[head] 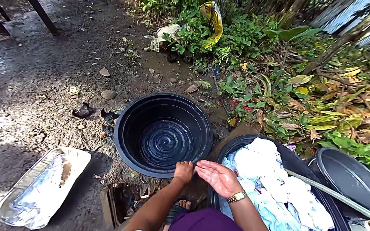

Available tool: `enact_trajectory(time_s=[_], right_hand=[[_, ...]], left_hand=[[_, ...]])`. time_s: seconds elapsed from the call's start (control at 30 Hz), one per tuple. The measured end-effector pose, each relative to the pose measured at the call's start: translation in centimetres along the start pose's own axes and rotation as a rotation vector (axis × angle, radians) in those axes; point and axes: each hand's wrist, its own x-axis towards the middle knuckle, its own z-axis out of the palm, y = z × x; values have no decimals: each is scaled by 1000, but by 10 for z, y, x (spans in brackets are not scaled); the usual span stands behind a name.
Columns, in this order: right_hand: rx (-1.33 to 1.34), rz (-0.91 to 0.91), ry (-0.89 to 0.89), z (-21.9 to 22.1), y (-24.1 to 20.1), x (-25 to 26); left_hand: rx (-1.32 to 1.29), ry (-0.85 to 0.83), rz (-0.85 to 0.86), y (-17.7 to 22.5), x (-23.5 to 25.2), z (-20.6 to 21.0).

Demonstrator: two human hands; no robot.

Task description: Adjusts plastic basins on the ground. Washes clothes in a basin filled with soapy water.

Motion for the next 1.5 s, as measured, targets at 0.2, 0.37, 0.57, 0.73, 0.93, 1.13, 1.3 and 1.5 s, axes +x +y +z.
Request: enact_trajectory(time_s=[0.2,0.37,0.57,0.73,0.93,1.13,1.3,1.5], right_hand=[[23,-93,-37,-33,11,6],[95,-103,86,-112,38,-10],[-63,198,304,-144,77,-23],[-40,138,365,-146,83,-20],[349,-5,55,-80,14,-10],[214,-63,157,-5,-18,15],[289,-137,140,-35,-6,14],[492,-205,307,-93,45,24]], left_hand=[[-96,-27,43,8,22,-6],[54,121,171,-102,-46,14],[224,341,245,-224,-93,-5],[140,481,218,-184,-86,26],[70,294,83,-91,-51,34],[-112,65,108,24,29,-7],[-82,50,113,36,53,-11],[32,300,150,-77,-34,26]])
